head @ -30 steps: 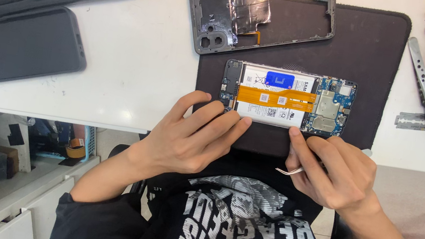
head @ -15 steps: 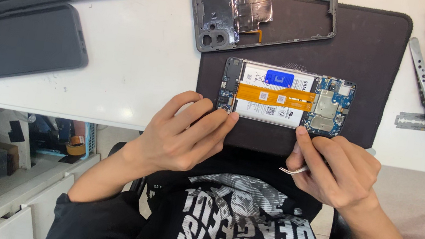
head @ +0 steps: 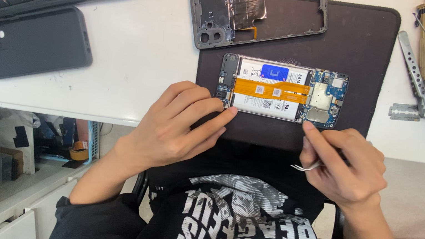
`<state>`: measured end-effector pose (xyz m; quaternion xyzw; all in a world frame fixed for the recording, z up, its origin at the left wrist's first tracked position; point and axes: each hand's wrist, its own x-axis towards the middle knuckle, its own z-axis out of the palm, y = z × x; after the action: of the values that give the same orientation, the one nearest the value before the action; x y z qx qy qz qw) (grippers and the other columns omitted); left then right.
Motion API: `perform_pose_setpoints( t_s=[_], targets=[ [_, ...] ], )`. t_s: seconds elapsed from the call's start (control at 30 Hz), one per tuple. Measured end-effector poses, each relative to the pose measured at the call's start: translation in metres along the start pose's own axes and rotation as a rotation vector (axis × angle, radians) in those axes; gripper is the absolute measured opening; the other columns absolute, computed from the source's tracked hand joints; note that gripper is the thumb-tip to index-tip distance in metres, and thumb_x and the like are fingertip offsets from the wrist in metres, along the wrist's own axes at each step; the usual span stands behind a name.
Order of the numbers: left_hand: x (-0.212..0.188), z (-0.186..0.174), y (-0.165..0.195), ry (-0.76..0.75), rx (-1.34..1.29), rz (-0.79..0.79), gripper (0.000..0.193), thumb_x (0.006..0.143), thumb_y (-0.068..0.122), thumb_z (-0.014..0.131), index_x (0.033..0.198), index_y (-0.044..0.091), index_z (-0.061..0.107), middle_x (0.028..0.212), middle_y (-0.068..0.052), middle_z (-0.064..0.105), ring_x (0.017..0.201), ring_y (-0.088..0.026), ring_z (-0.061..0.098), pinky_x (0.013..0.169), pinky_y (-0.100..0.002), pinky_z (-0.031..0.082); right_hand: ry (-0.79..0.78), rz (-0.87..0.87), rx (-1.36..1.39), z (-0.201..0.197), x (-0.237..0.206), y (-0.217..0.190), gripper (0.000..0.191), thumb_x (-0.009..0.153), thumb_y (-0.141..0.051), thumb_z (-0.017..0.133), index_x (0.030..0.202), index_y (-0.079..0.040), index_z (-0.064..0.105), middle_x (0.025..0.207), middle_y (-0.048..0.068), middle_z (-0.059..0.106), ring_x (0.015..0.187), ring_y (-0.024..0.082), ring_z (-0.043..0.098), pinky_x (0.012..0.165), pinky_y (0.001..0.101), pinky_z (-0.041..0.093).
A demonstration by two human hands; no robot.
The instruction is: The person uses tweezers to adjust a ribbon cable on a smartphone motherboard, then uses a screwdriver to remove screws from the phone's metal frame. The person handles the motherboard and the phone frame throughout the process.
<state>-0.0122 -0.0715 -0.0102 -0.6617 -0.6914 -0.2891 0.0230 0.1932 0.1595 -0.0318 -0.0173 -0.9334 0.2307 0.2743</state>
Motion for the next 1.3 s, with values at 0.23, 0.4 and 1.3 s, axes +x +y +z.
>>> perform_pose_setpoints(
  t_s=[0.23,0.4,1.3],
  targets=[
    [0.027,0.004,-0.007,-0.071,0.123,-0.025,0.06,0.091,0.025,0.085,0.139,-0.001,0.061,0.135,-0.014,0.057,0.128,-0.031,0.053,0.111,-0.049,0.044,0.071,0.203,0.029,-0.024,-0.001,0.0,0.03,0.083,0.004,0.084,0.111,0.002,0.074,0.087,0.012,0.064,0.072,0.019,0.061,0.06,0.0287,0.046],
    [0.046,0.011,-0.014,-0.098,0.038,-0.033,0.075,0.089,0.034,0.085,0.145,-0.003,0.052,0.147,-0.019,0.048,0.139,-0.037,0.046,0.12,-0.052,0.038,0.092,0.197,-0.014,-0.02,-0.009,0.007,0.032,0.085,0.006,0.086,0.114,-0.006,0.079,0.091,0.009,0.066,0.068,0.014,0.06,0.057,0.025,0.045],
    [0.061,0.023,-0.006,-0.163,-0.2,-0.084,0.072,0.085,0.018,0.083,0.144,-0.005,0.049,0.142,-0.017,0.051,0.137,-0.034,0.05,0.117,-0.043,0.044,-0.183,-0.215,-0.111,-0.001,0.022,0.003,0.021,0.079,-0.004,0.086,0.096,0.002,0.075,0.083,0.005,0.065,0.061,0.015,0.061,0.048,0.0303,0.045]
  ],
)
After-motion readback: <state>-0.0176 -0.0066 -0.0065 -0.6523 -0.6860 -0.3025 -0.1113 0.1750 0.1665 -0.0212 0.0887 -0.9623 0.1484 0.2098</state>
